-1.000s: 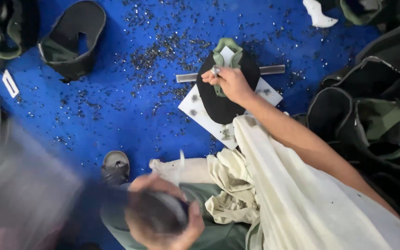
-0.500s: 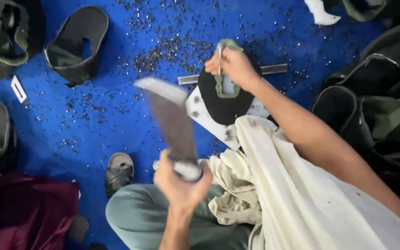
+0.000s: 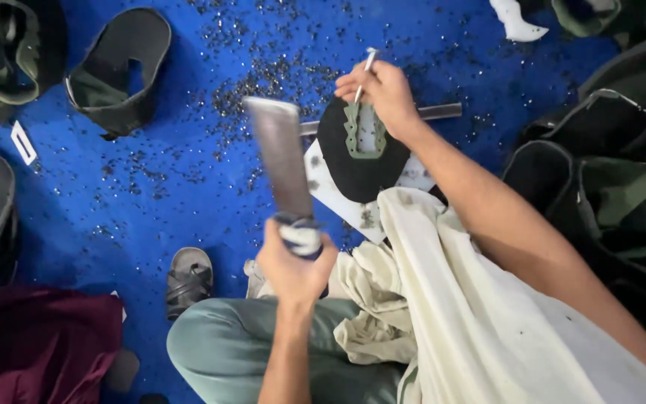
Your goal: The person punches holes and attaches metal eyelets to shoe uppers using a manual punch tool.
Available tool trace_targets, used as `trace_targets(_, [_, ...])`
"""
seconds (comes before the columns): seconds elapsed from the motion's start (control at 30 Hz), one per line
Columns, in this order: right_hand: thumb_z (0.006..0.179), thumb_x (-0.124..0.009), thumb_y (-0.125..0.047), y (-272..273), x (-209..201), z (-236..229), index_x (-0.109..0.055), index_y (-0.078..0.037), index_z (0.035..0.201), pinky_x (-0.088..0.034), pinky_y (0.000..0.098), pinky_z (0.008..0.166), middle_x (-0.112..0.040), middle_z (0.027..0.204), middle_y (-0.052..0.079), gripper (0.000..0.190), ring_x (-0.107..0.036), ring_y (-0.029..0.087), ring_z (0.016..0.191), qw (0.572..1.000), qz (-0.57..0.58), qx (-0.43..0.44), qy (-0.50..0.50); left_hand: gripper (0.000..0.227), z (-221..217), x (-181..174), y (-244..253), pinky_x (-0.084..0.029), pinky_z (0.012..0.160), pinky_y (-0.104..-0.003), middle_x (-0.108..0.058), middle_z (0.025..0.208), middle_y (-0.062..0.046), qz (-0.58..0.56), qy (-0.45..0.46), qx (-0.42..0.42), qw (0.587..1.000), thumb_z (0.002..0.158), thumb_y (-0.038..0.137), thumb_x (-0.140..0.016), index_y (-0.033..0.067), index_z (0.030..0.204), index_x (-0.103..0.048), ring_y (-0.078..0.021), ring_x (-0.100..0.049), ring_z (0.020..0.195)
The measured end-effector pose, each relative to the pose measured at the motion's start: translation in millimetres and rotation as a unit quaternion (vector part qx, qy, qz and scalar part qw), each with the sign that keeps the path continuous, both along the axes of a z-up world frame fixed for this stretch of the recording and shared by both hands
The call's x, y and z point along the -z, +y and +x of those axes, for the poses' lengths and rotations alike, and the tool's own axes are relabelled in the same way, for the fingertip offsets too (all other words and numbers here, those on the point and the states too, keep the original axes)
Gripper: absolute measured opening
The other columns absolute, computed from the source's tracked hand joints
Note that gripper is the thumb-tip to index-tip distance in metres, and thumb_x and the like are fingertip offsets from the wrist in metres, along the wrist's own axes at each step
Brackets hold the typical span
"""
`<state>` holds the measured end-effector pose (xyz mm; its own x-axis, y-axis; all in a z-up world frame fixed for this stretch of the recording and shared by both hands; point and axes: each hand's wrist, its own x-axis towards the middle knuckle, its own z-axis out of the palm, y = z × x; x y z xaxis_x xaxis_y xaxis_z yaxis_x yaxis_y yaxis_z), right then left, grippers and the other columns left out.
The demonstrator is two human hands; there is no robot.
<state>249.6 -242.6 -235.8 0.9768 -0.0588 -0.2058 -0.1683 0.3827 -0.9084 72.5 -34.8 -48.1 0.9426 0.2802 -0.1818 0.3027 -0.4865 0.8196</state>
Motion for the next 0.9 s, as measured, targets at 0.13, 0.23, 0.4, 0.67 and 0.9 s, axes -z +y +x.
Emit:
trace_targets(0.13, [0.102, -0.062, -0.010, -1.2, -5.1, 6.1, -0.063, 0.003, 0.102, -0.065, 0.0289, 0.083, -0.077, 0.102, 0.012, 0.013, -0.080, 0.016, 0.092, 0.992, -0.075, -0.095, 0.030, 0.033, 13.1, -53.2, 5.5, -0.052, 0.066, -0.036, -0.062, 0.071, -0.007, 0.014, -0.156, 0.054, 0.986, 0.069, 0.018, -0.078, 0.0068, 0.089, -0.054, -0.0226, -0.062, 0.063])
trace_targets(0.23, [0.104, -0.062, -0.007, 5.7, -11.4, -7.8, -0.071, 0.004, 0.110, -0.060, 0.0293, 0.083, -0.079, 0.102, 0.014, 0.015, -0.076, 0.018, 0.090, 0.961, -0.249, -0.100, -0.069, 0.030, 17.0, 8.5, 4.0, -0.051, 0.066, -0.036, -0.060, 0.074, -0.011, 0.020, -0.199, 0.074, 0.977, 0.070, 0.015, -0.078, 0.0067, 0.089, -0.055, -0.0260, -0.060, 0.065])
trace_targets(0.4, [0.093, -0.057, 0.007, 2.1, -13.3, -18.8, -0.066, 0.008, 0.125, -0.056, 0.0360, 0.088, -0.074, 0.112, 0.022, 0.034, -0.072, 0.028, 0.104, 0.848, -0.393, -0.103, -0.340, 0.040, 7.5, 93.1, -3.9, -0.053, 0.064, -0.038, -0.070, 0.075, -0.012, 0.074, -0.010, 0.106, 0.992, 0.066, 0.015, -0.084, 0.0034, 0.096, -0.062, -0.0312, -0.074, 0.068])
trace_targets(0.67, [0.105, -0.057, -0.004, -4.6, 1.2, 37.2, -0.063, 0.001, 0.097, -0.063, 0.0314, 0.081, -0.077, 0.102, 0.017, 0.011, -0.077, 0.021, 0.091, 0.993, -0.097, -0.069, -0.002, 0.038, 6.9, -40.1, 1.3, -0.054, 0.062, -0.030, -0.065, 0.071, -0.006, -0.019, -0.138, 0.048, 0.989, 0.067, 0.015, -0.085, 0.0043, 0.089, -0.055, -0.0169, -0.063, 0.061])
trace_targets(0.9, [0.101, -0.055, 0.003, 1.0, -13.4, 2.0, -0.065, 0.004, 0.106, -0.062, 0.0318, 0.089, -0.073, 0.112, 0.014, 0.011, -0.077, 0.020, 0.101, 0.926, -0.286, -0.069, -0.239, 0.037, 51.7, -44.2, 17.1, -0.054, 0.076, -0.034, -0.065, 0.086, -0.008, 0.048, -0.316, 0.282, 0.904, 0.064, 0.002, -0.080, 0.0138, 0.092, -0.058, -0.0261, -0.066, 0.076])
